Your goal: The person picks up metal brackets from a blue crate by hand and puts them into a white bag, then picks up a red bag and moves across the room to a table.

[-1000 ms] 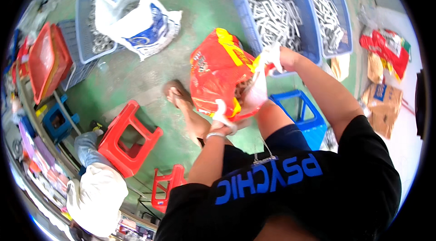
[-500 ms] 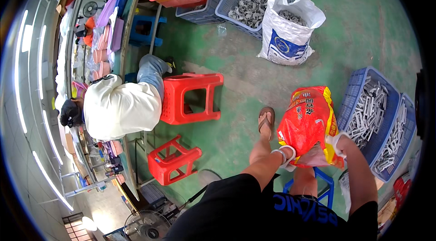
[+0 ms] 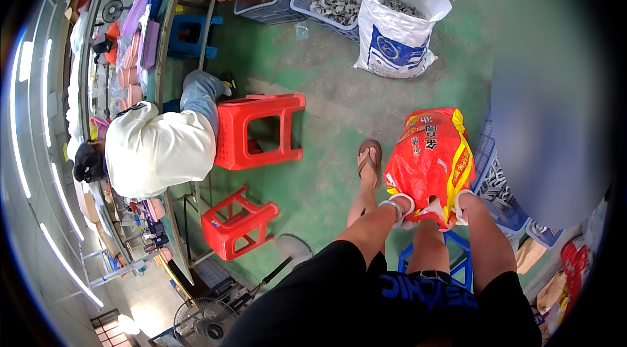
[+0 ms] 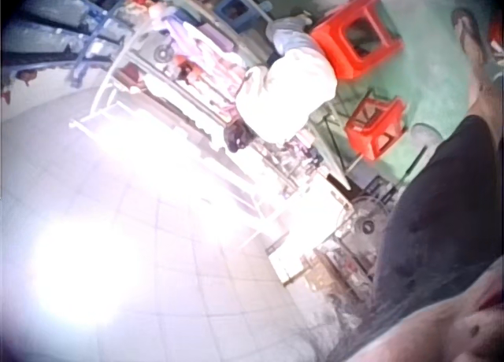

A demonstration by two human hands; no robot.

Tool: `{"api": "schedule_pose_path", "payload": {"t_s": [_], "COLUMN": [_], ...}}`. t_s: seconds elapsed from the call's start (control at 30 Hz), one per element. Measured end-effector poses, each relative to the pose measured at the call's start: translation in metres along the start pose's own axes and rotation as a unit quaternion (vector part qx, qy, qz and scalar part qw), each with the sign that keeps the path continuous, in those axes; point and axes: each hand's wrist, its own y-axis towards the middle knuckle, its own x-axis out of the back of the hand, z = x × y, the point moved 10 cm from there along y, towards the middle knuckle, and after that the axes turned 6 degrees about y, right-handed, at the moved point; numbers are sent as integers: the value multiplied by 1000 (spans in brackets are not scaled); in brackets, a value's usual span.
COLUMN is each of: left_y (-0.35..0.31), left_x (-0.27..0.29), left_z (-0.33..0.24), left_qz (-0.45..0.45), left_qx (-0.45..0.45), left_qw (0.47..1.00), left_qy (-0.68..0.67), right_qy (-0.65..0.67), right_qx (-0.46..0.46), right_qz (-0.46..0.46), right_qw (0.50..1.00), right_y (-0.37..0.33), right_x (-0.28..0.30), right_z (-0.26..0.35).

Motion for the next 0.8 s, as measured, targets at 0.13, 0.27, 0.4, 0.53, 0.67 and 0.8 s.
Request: {"api": "schedule_pose_path", "payload": {"t_s": [0.13,0.27,0.4,0.53,0.67,0.8], "left_y": [53,76,-22,-10,27,44], "left_x": [20,26,-7,26,54,68], "left_z": [35,34,6,-5,-4,4], "left_qz": [-3,-73,50,-37,-50,-13], "left_qx": [45,-88,88,25,34,42], "left_qw": [968,971,969,998,974,921], "left_qy": [246,208,-227,-52,219,388], "right_qy": [-455,-859,-746,-405,-338,-260], "right_qx": [76,173,242,182,246,221], "right_qz": [-53,25,-45,-117,-213,-201], "right_qw": [886,481,618,888,883,918], "right_y": [-15,14,11,-84,-49,-39], "right_x": [-4,-32,-30,-32,-18,-31], "right_z": [29,19,30,69,44,14]}}
